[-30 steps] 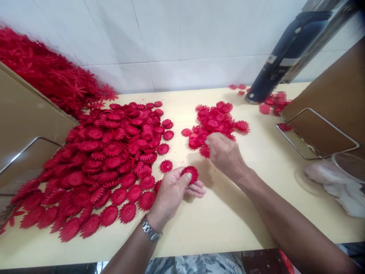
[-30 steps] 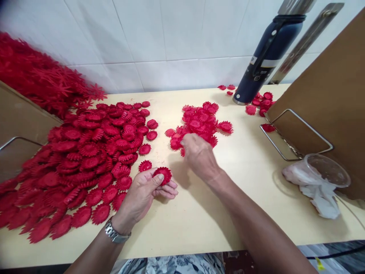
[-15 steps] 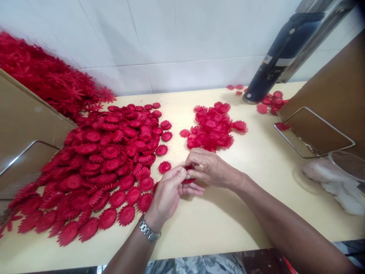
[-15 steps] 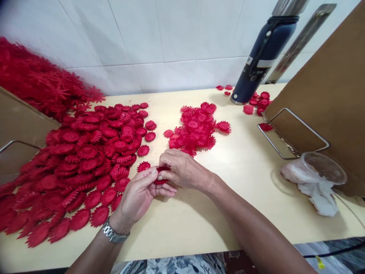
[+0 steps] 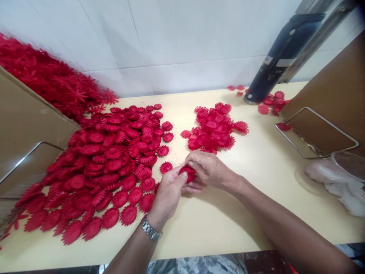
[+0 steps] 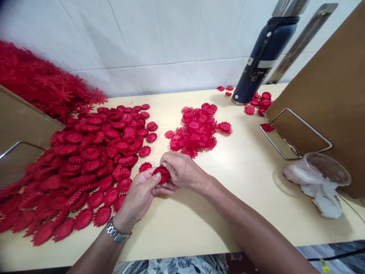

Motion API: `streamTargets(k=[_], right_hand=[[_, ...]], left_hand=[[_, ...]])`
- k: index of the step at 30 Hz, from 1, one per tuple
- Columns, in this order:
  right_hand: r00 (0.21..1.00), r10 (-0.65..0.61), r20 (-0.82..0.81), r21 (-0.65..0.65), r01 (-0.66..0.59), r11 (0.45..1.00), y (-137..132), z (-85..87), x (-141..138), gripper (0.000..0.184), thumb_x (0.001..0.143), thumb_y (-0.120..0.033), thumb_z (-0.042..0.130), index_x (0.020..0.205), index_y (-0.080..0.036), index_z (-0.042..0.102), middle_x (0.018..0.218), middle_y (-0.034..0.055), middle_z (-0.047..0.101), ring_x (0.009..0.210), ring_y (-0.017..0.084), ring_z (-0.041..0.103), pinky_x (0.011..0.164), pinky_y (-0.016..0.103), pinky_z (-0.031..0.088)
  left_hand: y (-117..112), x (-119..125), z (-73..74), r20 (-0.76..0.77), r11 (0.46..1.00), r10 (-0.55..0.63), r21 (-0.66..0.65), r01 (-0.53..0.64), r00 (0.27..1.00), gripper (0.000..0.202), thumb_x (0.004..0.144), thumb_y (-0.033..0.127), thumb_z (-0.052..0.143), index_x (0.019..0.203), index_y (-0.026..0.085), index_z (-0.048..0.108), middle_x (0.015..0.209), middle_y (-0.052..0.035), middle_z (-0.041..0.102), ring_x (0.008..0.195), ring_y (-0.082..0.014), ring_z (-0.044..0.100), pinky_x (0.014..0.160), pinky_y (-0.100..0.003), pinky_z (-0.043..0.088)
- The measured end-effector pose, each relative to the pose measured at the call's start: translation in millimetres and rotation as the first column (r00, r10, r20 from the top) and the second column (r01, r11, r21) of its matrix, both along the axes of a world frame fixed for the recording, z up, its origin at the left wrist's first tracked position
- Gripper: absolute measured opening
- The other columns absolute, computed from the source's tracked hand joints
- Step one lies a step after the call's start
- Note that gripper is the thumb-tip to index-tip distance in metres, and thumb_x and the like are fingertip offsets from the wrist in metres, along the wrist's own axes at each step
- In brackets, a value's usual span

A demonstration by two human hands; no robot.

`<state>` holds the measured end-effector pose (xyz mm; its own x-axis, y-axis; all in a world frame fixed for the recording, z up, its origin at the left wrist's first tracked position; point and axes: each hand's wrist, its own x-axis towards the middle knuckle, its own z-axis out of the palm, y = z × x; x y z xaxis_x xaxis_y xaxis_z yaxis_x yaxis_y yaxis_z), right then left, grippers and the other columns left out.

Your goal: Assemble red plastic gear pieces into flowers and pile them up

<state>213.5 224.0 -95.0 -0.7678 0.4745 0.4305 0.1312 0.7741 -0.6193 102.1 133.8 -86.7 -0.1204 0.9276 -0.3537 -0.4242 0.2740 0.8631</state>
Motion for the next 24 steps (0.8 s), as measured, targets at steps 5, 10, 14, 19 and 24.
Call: streamTargets(k=[5,10,14,19,24], right_hand=[[0.996,0.065,-0.058,-0.072,-0.069,0.995,4,9.1,7,0.009,0.083,-0.024,0.054,0.085,-0.016,0.05,0.074,0.0003,0.052,0.064,0.01,0.047,0.058,0.021,0.04],[0.995,0.098,-0.028,0.113,-0.094,0.989,2,3.6,2,0.007,0.085,-0.017,0.049,0.078,-0.016,0.051,0.071,0.0015,0.048,0.063,0.011,0.044,0.055,0.022,0.036],[0.997,-0.049,-0.059,0.161,0.058,0.985,4,0.4,1,0.015,0.083,-0.012,0.044,0.069,-0.017,0.044,0.064,0.0,0.046,0.056,0.011,0.04,0.05,0.022,0.032],[0.84,-0.524,-0.144,0.148,0.541,0.828,36,-0.2,22,0.012,0.082,-0.013,0.043,0.073,-0.019,0.047,0.064,0.0006,0.05,0.057,0.013,0.046,0.053,0.024,0.037],[0.818,-0.56,-0.133,0.389,0.563,0.729,42,11.1,33,0.011,0.083,-0.02,0.049,0.089,-0.017,0.058,0.095,0.01,0.06,0.092,0.023,0.052,0.081,0.039,0.039]], left_hand=[[0,-3,3.0,0.043,1.0,0.023,0.009,-0.024,0.999,0.018,0.074,0.03,0.061,0.077,0.012,0.06,0.063,-0.0039,0.066,0.055,-0.0161,0.064,0.06,-0.03,0.053],[0,-6,2.6,0.048,1.0,-0.011,0.011,0.01,0.999,0.019,0.074,0.027,0.06,0.084,0.011,0.06,0.069,-0.0063,0.067,0.062,-0.0182,0.066,0.06,-0.029,0.053],[-1,-3,-2.0,-0.018,0.999,-0.036,0.01,0.036,0.999,0.02,0.074,0.027,0.06,0.087,0.012,0.059,0.068,-0.0055,0.067,0.062,-0.0176,0.066,0.059,-0.028,0.053],[-2,1,-0.1,-0.045,0.996,-0.074,-0.056,0.071,0.996,0.014,0.075,0.024,0.058,0.079,0.011,0.058,0.071,-0.0081,0.068,0.058,-0.0162,0.066,0.057,-0.026,0.053],[-1,-1,5.2,0.068,0.998,-0.015,-0.061,0.019,0.998,0.02,0.076,0.022,0.058,0.093,0.012,0.057,0.091,-0.0112,0.068,0.065,-0.0179,0.068,0.064,-0.029,0.054]])
